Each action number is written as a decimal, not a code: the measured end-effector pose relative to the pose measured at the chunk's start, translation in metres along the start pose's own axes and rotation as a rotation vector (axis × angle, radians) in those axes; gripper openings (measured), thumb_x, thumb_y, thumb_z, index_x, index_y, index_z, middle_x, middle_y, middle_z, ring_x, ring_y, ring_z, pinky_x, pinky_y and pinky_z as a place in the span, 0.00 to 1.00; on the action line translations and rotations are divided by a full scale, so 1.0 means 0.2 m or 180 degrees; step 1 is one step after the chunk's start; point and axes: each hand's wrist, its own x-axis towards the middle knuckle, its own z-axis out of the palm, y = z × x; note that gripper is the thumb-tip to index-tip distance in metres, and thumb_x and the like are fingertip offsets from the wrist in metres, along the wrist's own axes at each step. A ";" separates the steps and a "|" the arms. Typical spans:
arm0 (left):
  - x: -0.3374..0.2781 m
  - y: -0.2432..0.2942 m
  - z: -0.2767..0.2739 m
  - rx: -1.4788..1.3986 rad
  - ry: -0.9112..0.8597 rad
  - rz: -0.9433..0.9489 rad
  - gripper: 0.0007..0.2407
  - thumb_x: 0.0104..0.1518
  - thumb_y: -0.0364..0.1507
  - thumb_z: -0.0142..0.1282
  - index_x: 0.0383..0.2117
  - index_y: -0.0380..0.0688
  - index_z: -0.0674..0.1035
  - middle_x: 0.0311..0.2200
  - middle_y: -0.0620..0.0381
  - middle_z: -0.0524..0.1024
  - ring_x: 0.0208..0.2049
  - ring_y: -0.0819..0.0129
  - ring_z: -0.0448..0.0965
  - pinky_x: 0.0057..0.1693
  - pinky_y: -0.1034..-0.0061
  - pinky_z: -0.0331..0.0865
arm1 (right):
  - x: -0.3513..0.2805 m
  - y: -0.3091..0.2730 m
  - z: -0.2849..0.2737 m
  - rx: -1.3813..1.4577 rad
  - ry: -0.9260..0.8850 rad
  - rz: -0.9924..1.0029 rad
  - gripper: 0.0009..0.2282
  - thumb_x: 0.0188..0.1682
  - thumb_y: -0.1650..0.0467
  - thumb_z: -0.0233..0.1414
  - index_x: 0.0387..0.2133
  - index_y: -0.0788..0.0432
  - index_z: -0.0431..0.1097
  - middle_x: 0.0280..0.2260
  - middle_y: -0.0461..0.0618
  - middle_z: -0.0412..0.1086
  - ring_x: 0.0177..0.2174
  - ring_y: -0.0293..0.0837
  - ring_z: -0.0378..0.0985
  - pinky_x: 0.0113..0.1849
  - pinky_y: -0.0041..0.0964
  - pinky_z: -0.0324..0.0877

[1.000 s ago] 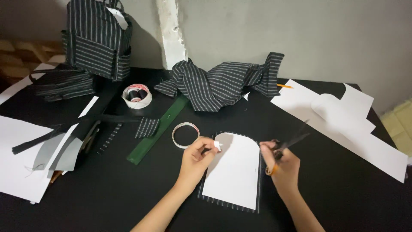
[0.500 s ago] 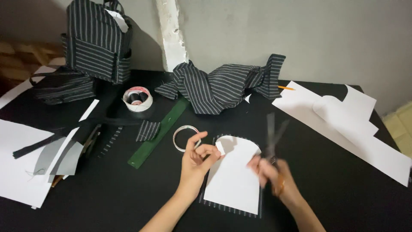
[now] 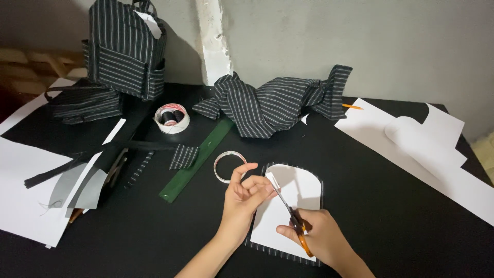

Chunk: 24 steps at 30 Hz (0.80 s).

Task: Applying double-sided tape to the edges of a paper template and cutting it with scissors

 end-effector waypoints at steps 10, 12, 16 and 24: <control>0.01 -0.02 -0.01 -0.0023 0.0199 -0.0066 0.17 0.47 0.18 0.58 0.42 0.41 0.66 0.25 0.51 0.76 0.29 0.70 0.77 0.46 0.61 0.78 | 0.13 0.23 0.07 0.0086 0.0297 -0.1075 0.26 0.35 0.67 0.70 0.06 0.59 0.55 0.07 0.42 0.52 0.12 0.35 0.51 0.19 0.29 0.53; 0.00 -0.02 0.00 -0.0046 0.0314 -0.0124 0.17 0.46 0.17 0.58 0.40 0.40 0.66 0.25 0.51 0.76 0.30 0.69 0.76 0.47 0.59 0.78 | 0.12 0.21 0.07 0.0094 0.0169 -0.0688 0.24 0.37 0.67 0.70 0.06 0.60 0.58 0.09 0.43 0.53 0.14 0.36 0.53 0.22 0.30 0.52; 0.01 -0.04 -0.02 -0.0183 0.0208 0.0017 0.17 0.46 0.16 0.58 0.40 0.41 0.66 0.26 0.49 0.77 0.29 0.68 0.78 0.46 0.60 0.78 | 0.18 0.32 0.12 -0.0088 0.0629 -0.1481 0.26 0.33 0.65 0.71 0.05 0.58 0.55 0.09 0.40 0.48 0.14 0.34 0.48 0.19 0.30 0.49; 0.00 -0.04 -0.02 -0.0024 0.0221 0.0022 0.16 0.47 0.16 0.57 0.39 0.41 0.67 0.26 0.49 0.77 0.30 0.68 0.78 0.46 0.62 0.79 | 0.12 0.18 0.10 0.0554 0.0309 -0.0550 0.22 0.32 0.70 0.71 0.02 0.64 0.63 0.07 0.46 0.58 0.13 0.37 0.58 0.23 0.30 0.62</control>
